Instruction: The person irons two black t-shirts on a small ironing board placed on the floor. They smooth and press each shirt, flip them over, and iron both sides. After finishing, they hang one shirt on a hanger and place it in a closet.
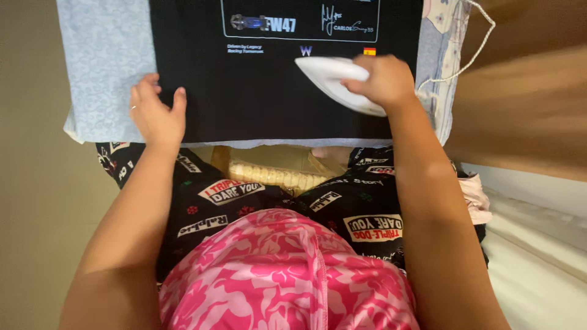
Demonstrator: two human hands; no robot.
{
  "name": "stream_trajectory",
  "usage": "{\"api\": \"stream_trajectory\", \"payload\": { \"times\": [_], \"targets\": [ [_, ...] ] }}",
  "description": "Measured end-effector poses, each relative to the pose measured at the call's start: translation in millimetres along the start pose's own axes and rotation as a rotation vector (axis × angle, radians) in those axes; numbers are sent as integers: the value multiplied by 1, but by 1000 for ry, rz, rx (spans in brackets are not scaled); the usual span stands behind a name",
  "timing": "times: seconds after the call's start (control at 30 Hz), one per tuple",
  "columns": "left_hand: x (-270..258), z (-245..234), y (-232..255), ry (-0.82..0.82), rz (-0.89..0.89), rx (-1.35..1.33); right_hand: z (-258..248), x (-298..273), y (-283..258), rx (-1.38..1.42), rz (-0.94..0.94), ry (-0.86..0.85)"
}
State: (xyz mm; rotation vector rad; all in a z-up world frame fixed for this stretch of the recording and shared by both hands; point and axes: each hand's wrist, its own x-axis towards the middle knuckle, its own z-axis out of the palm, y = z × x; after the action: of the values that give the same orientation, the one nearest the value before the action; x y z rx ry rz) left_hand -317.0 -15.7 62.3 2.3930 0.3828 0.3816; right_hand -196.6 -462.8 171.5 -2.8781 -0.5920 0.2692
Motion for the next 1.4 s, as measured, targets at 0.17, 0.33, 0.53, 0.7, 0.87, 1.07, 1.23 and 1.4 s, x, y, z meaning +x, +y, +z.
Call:
{"api": "stream_trajectory", "payload": {
  "times": [0.17,0.33,0.53,0.7,0.87,1.07,1.23,1.4],
  "targets": [
    [5,7,-2,35,-22,61,-4,45,-28,10,-94,63],
    [0,12,-2,108,18,121,-7,98,-42,104,294,118],
    [3,12,2,61,-36,126,-15,131,-73,265,273,-74],
    [4,13,-1,58,-31,107,-2,106,-112,67,-178,-176],
    [3,11,-2,86,10,106,10,43,-120,-130,-143,-517],
    [0,-5,-12,-121,-103,-2,-1,-38,-48,10,55,-398],
    [-14,-13,-29,-172,1,45,-7,-61,-4,18,272,-157],
    [-5,-2,-32,25,174,68,3,-46,-30,-125,26,-105]
  ]
}}
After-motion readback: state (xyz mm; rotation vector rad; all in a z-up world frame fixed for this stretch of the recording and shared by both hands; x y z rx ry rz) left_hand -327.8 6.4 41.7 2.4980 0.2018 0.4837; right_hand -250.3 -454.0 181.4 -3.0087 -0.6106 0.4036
